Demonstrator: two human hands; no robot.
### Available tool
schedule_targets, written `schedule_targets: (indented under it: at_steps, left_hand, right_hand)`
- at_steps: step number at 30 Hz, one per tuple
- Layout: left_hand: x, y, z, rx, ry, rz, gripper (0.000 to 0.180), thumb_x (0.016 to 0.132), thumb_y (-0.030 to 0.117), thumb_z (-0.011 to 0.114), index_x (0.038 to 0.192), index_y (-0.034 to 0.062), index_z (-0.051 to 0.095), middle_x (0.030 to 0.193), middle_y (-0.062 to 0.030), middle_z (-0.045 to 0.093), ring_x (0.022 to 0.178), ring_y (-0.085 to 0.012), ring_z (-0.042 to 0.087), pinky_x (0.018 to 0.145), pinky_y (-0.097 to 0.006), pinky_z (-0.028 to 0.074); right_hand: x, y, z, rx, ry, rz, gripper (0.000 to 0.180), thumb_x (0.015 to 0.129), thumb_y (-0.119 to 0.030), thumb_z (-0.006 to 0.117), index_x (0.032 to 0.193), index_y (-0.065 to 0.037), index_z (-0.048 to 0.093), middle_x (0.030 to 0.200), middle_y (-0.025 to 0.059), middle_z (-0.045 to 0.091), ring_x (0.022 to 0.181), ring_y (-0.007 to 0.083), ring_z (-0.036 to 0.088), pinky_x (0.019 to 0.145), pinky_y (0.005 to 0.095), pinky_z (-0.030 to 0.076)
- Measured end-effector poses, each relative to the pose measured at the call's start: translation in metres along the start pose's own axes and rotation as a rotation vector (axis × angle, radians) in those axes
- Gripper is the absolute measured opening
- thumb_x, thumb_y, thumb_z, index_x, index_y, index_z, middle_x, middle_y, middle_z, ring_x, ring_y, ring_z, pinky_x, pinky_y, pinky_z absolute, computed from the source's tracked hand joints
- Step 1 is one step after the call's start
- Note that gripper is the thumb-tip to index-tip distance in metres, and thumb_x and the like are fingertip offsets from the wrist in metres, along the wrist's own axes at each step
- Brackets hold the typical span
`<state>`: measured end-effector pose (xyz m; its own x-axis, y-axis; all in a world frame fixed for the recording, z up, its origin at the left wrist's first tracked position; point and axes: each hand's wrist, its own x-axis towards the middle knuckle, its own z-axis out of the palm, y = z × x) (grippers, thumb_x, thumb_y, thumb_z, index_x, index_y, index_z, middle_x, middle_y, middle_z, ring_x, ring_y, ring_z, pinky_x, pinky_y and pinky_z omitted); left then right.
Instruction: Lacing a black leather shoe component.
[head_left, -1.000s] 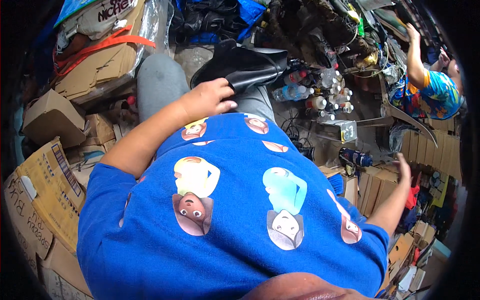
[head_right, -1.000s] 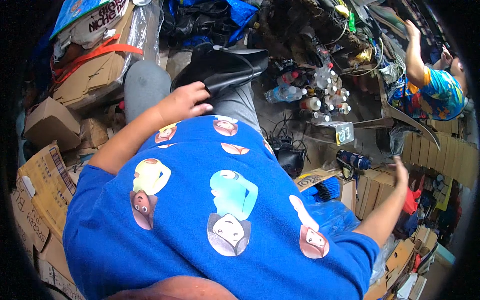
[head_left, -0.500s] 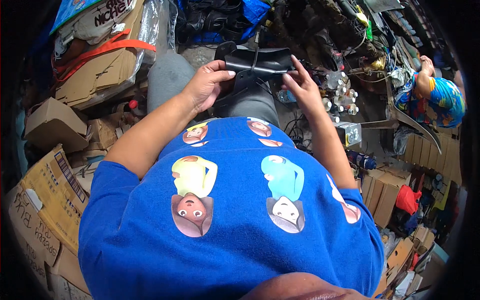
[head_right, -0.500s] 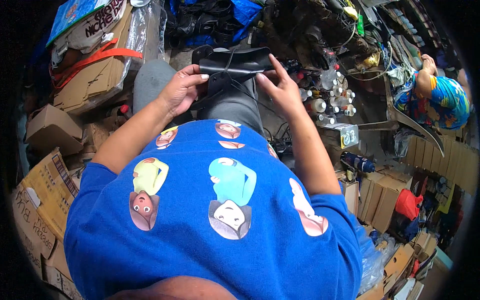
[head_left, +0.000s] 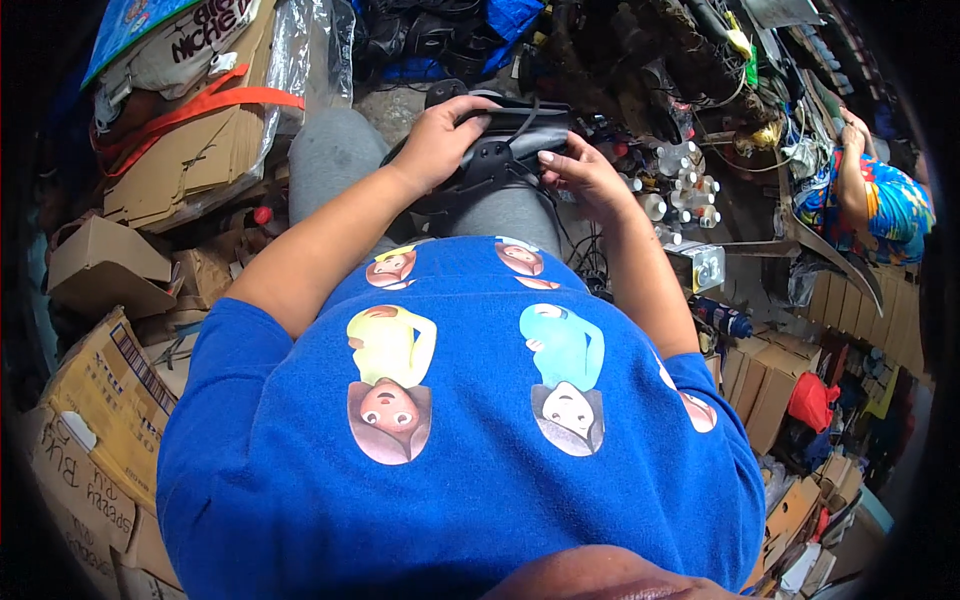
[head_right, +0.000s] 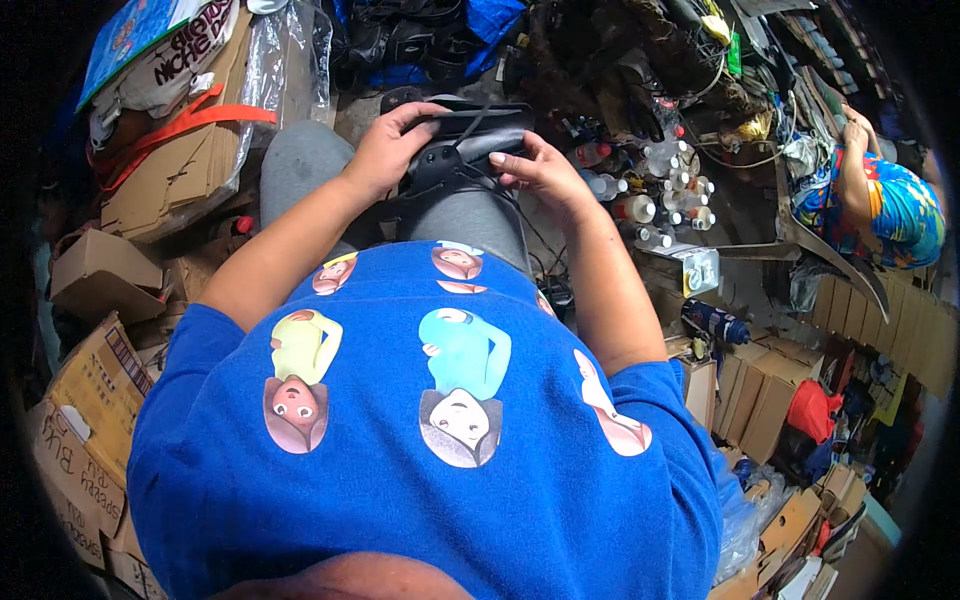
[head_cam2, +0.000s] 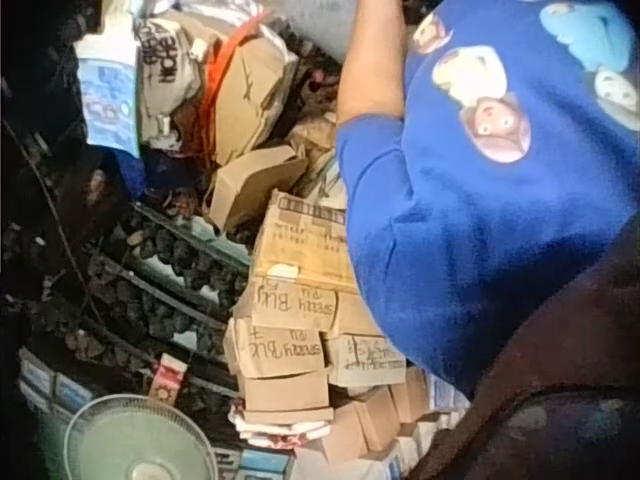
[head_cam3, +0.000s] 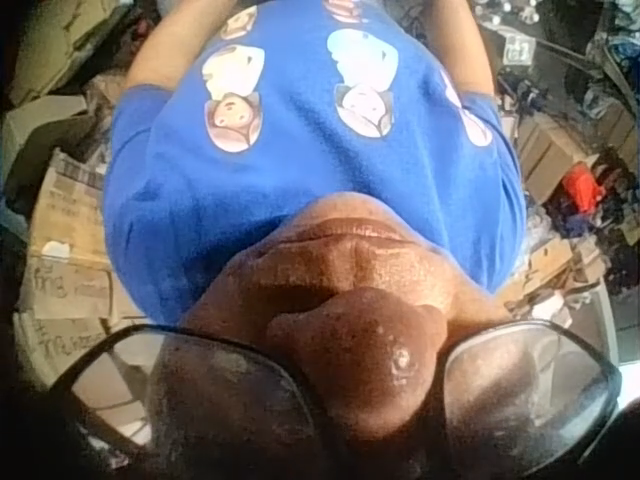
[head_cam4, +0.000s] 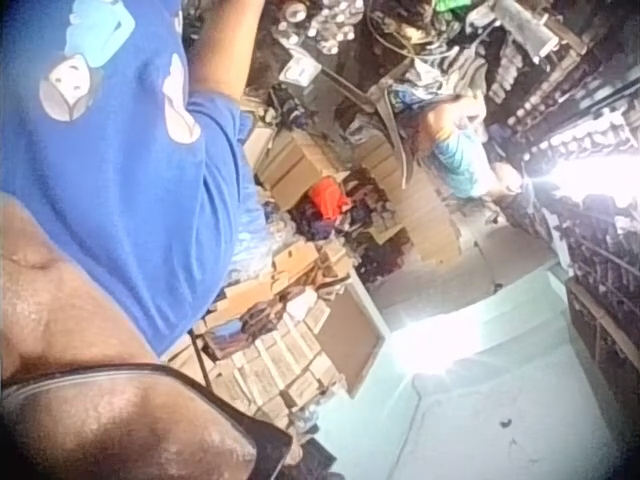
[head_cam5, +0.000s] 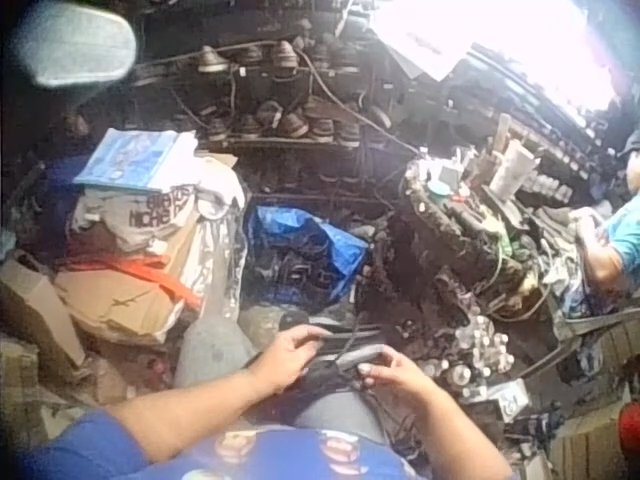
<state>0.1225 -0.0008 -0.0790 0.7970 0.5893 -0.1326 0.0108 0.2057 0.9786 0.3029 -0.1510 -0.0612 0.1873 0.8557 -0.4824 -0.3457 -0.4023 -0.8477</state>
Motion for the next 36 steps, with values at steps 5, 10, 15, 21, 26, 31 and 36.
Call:
schedule_targets:
  at_steps: [5,10,15,21,26,31,36]
  left_hand:
    - [0.011,0.008,-0.01,0.874,0.184,0.462,0.03,0.083,0.006,0.059,0.113,0.0094,0.062,0.115,-0.0125,0.059,0.106,-0.0253,0.057,0.087,-0.034,0.046]
    - [-0.013,0.052,-0.007,1.171,-0.182,0.738,0.06,0.072,0.04,0.07,0.126,0.0178,0.055,0.133,-0.0056,0.048,0.126,-0.027,0.043,0.105,-0.045,0.029]
    - [-0.018,0.038,-0.012,1.436,-0.331,0.522,0.079,0.063,0.039,0.076,0.132,0.0137,0.047,0.149,-0.0063,0.031,0.142,-0.0278,0.017,0.113,-0.054,0.013]
    - [-0.037,0.024,-0.019,1.342,-0.25,0.502,0.057,0.061,0.031,0.078,0.108,0.0085,0.055,0.151,-0.0099,0.026,0.143,-0.0287,0.013,0.112,-0.059,0.011]
    - [-0.088,0.036,-0.016,1.484,0.103,0.536,0.05,0.062,0.028,0.079,0.098,0.0051,0.053,0.151,-0.0168,0.022,0.141,-0.037,0.019,0.111,-0.054,0.019]
    - [-0.09,-0.03,-0.001,1.05,-0.182,0.328,0.075,0.075,0.032,0.072,0.131,0.0022,0.031,0.152,-0.0206,0.016,0.139,-0.0346,0.022,0.111,-0.055,0.02]
    - [-0.097,0.007,0.003,1.639,-0.203,0.11,0.082,0.085,0.057,0.05,0.141,0.0019,0.026,0.152,-0.0188,0.018,0.14,-0.0321,0.023,0.109,-0.064,0.006]
  right_hand:
    - [0.014,-0.005,-0.004,0.064,0.004,0.179,0.025,0.079,-0.029,0.075,0.095,-0.013,0.065,0.078,-0.006,0.061,0.064,0.0039,0.049,0.058,0.0189,0.037]
    - [0.027,0.015,-0.021,0.051,-0.041,0.192,0.019,0.082,-0.033,0.072,0.086,-0.016,0.064,0.073,-0.0075,0.059,0.062,0.0027,0.045,0.056,0.0187,0.032]
    - [0.023,0.008,0.0,0.009,-0.022,0.036,0.025,0.083,-0.032,0.072,0.093,-0.009,0.067,0.077,-0.0042,0.062,0.064,0.0052,0.05,0.059,0.0202,0.036]
    - [0.027,-0.007,0.014,-0.325,0.038,-0.07,0.03,0.082,-0.032,0.072,0.087,-0.003,0.066,0.073,-0.0041,0.061,0.065,0.005,0.049,0.06,0.0225,0.039]
    - [0.035,-0.044,0.044,-0.821,0.007,-0.174,0.042,0.08,-0.039,0.072,0.069,-0.002,0.057,0.058,-0.0012,0.049,0.057,0.0079,0.043,0.053,0.0293,0.038]
    - [0.038,-0.039,0.028,-1.08,-0.057,-0.179,0.042,0.078,-0.041,0.074,0.07,-0.001,0.061,0.056,0.0008,0.048,0.056,0.009,0.042,0.053,0.0312,0.039]
    - [0.032,-0.023,0.04,-0.842,-0.011,-0.17,0.036,0.079,-0.038,0.074,0.077,-0.004,0.062,0.063,-0.004,0.051,0.062,0.0051,0.044,0.056,0.0251,0.037]
